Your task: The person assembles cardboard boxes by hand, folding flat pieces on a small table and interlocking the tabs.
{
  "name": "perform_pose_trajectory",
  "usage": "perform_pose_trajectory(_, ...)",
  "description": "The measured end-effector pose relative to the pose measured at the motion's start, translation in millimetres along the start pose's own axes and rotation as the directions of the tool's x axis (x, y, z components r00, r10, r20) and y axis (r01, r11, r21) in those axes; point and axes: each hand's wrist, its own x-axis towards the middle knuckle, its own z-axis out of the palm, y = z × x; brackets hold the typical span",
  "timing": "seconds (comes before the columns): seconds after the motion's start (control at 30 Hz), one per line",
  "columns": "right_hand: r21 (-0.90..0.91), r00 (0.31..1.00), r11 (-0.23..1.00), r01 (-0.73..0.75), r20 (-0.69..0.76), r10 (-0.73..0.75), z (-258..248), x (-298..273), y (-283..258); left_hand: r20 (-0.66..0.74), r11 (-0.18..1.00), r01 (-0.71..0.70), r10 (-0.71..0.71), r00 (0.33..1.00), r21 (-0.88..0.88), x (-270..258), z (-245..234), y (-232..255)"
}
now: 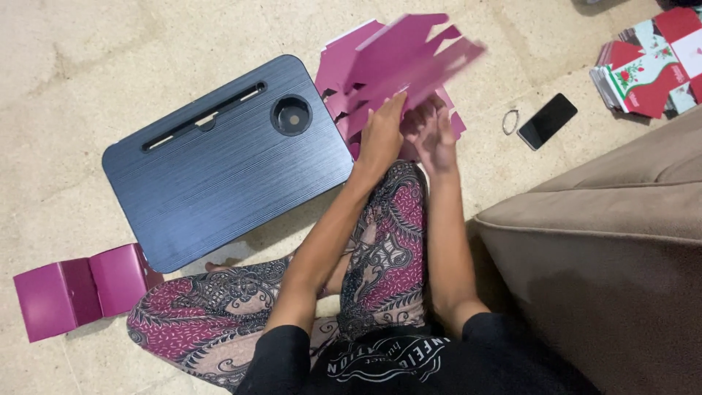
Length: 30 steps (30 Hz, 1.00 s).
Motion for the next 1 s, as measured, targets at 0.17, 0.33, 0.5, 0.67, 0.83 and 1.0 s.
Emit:
perform_pose_trajectory(0.17, -0.549, 0.915, 0.733, 0.401, 0.281, -0.29, 101.7, -40.3, 14.8, -0.406, 0.759, -0.169, -0.135, 0.904, -0.629, -25.5, -73.1, 23.2)
perform_pose_trajectory(0.33, -0.682, 0.734, 0.275, 0.677, 0.599, -0.322, 183.3, -66.8, 54.6, -0.506, 0.566, -0.138, -0.568, 0.649, -0.813, -73.9, -41.6, -48.3)
perform_pose_trajectory(0.5, -0.618, 0.628, 0.12, 0.777, 0.776, -0.064, 236.8, -116.6, 102.3, -0.406, 0.405, -0.139, -0.707, 0.579, -0.904, -162.1, -69.3, -64.5)
perform_pose_trajectory(0.67, -0.761, 0.701, -0.056, 0.646, 0.562, 0.439, 253.5, -154.3, 143.9, -0.199, 0.11, -0.197, -0.835, 0.513, -0.974, -239.4, -81.2, -64.2)
perform_pose_trajectory(0.83, -0.757, 0.693, -0.103, 0.645, 0.523, 0.497, 224.6, -156.1, 176.9, -0.026, -0.12, -0.282, -0.886, 0.463, -0.952, -285.7, -76.8, -59.8)
perform_pose_trajectory(1.0, -0.738, 0.674, -0.074, 0.671, 0.564, 0.478, 227.8, -148.1, 165.3, 0.187, -0.317, -0.162, -0.824, 0.534, -0.935, -319.6, 14.0, -104.6)
